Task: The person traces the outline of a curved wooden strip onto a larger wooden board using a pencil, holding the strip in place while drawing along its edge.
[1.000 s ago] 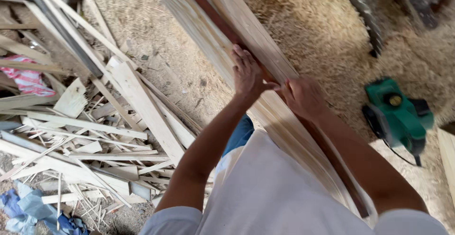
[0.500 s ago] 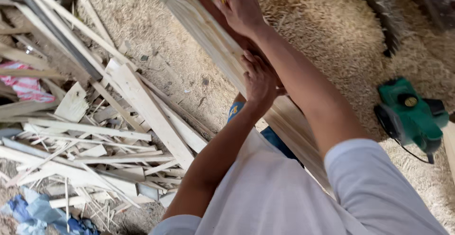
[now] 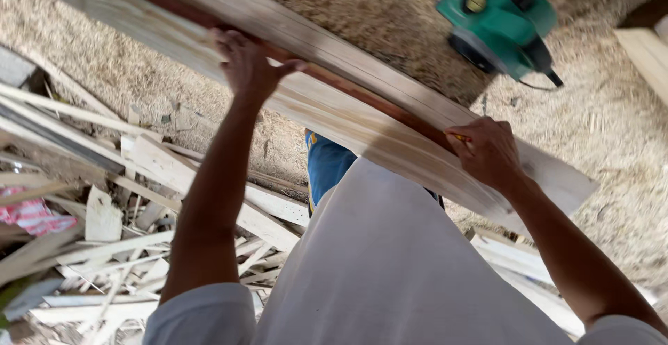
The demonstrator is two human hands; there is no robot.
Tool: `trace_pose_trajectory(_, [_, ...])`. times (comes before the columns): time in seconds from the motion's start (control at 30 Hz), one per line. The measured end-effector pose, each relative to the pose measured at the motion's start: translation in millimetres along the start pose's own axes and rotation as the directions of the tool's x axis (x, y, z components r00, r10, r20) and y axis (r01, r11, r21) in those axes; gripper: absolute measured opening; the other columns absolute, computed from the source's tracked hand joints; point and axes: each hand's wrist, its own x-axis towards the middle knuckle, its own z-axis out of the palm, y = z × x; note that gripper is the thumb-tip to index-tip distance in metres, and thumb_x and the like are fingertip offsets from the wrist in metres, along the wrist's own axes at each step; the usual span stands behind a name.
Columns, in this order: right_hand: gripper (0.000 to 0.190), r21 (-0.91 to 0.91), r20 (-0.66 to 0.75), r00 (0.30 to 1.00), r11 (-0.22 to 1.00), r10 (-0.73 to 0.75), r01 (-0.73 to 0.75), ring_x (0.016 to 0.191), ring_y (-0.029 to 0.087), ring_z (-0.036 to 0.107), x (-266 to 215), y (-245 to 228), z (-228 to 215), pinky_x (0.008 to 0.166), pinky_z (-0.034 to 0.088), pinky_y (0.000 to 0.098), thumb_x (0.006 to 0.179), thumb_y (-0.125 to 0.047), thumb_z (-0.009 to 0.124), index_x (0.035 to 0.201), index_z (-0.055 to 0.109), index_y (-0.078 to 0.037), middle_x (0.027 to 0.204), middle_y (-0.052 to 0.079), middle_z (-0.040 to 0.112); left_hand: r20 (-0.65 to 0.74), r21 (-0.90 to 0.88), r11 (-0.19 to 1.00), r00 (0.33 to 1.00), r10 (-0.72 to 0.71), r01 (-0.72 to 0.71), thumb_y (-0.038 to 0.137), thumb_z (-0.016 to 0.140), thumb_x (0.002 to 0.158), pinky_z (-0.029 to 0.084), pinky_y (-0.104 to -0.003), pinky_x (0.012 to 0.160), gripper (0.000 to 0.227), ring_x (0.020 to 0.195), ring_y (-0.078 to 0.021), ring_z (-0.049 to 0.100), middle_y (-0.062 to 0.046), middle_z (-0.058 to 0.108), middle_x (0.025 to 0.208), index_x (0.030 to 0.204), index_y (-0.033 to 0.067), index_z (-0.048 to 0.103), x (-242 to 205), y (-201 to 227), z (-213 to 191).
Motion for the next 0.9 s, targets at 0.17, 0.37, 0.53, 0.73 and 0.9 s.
trace_pose_trajectory(0.17, [0.021,0.286,-0.299,0.954,0.952,-0.020,0.109,0.099,0.021,0.070,-85.6,39.7,18.3,0.081,0.055,0.0369,0.106,-0.016,0.064,0.123,0.074,-0.007,0.104,0.008,0.077,-0.004,-0.041,0.997,0.998,-0.059,0.059,0.097,0.072,0.062,0.026,-0.071,0.116,0.162,0.152,-0.0580,0.010,-0.042,0.005,0.163,0.157,-0.0179,0.006,0.8,0.5,7.1])
trace_pose_trajectory(0.37, [0.014,0.424,-0.434,0.898,0.897,0.078,0.127,0.092,0.019,0.075,-120.8,46.8,40.6,0.083,0.059,0.0328,0.104,-0.011,0.069,0.117,0.072,-0.007,0.100,0.008,0.077,-0.277,-0.030,0.995,0.957,0.080,-0.092,0.090,0.073,0.074,0.021,-0.069,0.121,0.122,0.158,-0.0479,0.008,-0.030,0.002,0.171,0.152,0.0028,0.038,-28.8,23.2,28.7])
trace_pose_trajectory(0.53, [0.014,0.672,-0.299,0.934,0.738,0.197,0.060,0.099,0.018,0.076,-97.1,58.3,37.6,0.082,0.062,0.0295,0.103,-0.010,0.070,0.113,0.067,0.001,0.105,0.011,0.078,-0.409,0.063,0.789,0.705,0.579,-0.611,0.080,0.063,0.092,0.028,-0.067,0.120,0.112,0.156,-0.0508,0.021,-0.040,0.019,0.166,0.165,0.0040,0.026,-152.5,121.2,121.6])
trace_pose_trajectory(0.73, [0.016,0.588,-0.285,0.957,0.800,0.063,0.122,0.086,0.019,0.075,-23.0,63.1,50.7,0.074,0.062,0.0313,0.099,-0.017,0.075,0.109,0.074,-0.004,0.103,0.010,0.078,-0.122,0.105,0.708,0.697,0.706,-0.699,0.074,0.062,0.086,0.029,-0.063,0.119,0.105,0.157,-0.0508,0.008,-0.035,0.009,0.168,0.162,0.0103,0.028,-253.5,230.1,160.2])
trace_pose_trajectory(0.9, [0.011,0.553,-0.362,0.922,0.766,-0.135,0.329,0.092,0.019,0.076,19.0,55.4,59.4,0.082,0.062,0.0340,0.099,-0.016,0.075,0.103,0.074,-0.006,0.103,0.010,0.078,-0.087,0.118,0.716,0.711,0.698,-0.688,0.074,0.061,0.086,0.030,-0.062,0.119,0.104,0.155,-0.0526,0.009,-0.038,0.011,0.164,0.159,0.0039,0.034,-258.1,249.7,155.1])
